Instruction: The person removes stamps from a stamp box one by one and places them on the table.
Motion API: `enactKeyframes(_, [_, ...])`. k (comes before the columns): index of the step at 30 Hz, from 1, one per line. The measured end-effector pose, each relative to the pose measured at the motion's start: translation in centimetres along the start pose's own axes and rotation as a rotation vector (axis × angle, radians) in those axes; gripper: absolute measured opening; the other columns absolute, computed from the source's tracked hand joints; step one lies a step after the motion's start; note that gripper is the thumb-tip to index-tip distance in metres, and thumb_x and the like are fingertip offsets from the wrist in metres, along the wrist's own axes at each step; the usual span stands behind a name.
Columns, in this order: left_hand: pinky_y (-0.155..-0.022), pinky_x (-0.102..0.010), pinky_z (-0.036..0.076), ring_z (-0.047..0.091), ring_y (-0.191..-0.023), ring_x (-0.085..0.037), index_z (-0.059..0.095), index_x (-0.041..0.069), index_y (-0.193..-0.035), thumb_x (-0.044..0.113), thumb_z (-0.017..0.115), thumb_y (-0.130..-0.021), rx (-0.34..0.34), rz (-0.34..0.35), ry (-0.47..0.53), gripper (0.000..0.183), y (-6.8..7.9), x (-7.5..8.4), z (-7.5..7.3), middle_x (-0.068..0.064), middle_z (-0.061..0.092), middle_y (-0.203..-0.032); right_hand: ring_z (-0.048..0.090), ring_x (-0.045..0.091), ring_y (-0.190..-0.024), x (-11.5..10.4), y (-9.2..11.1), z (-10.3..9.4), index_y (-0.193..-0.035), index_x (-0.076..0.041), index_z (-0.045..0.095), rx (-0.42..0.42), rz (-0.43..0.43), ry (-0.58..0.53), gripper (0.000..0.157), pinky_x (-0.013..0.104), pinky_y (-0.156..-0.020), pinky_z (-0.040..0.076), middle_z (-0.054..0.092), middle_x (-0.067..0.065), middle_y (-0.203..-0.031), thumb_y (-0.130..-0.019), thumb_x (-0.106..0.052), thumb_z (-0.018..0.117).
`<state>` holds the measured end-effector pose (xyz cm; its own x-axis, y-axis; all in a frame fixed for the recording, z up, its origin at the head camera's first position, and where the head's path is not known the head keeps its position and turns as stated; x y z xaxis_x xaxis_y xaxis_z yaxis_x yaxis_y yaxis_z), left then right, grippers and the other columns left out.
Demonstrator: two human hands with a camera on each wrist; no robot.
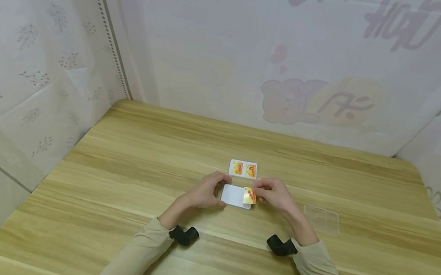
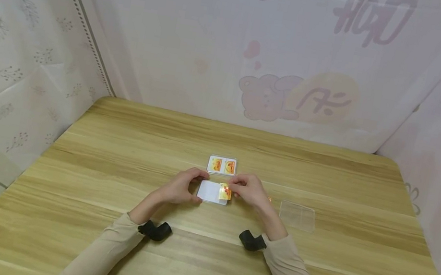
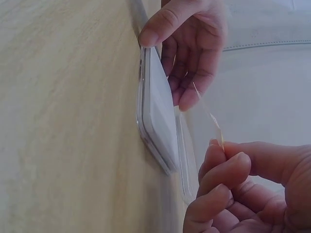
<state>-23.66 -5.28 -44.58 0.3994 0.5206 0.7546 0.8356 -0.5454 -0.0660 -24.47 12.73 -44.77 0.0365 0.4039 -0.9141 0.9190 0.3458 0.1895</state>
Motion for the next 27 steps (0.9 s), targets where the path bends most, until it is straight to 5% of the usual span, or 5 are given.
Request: enactKeyframes(27, [-0.096, -0.041, 0.044, 0.053, -0.108, -0.031, 0.053, -0.009, -0.117, -0.004, 0.079, -0.066, 0.016, 0.019, -0.011, 0.058, 0.0, 0.1, 0.0, -0.019, 0.056, -0.116, 0.05, 0.012, -0.062, 1.0, 1.2, -2.3, -0.098, 0.01, 0.065, 0.053, 0.006, 0.043, 0.017, 0.021, -0.053, 0.043, 0.06, 0.004, -0.074, -0.089, -0.003, 0.06])
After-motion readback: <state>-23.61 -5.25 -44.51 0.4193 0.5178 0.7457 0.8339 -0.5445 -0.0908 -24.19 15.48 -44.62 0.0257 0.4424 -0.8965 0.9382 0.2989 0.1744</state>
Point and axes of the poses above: each hand's wrist, its own y-axis away from the middle knuckle, its own z-axis out of the palm, x = y × z, the point moved 6 cm from there along -y, towards the middle knuckle
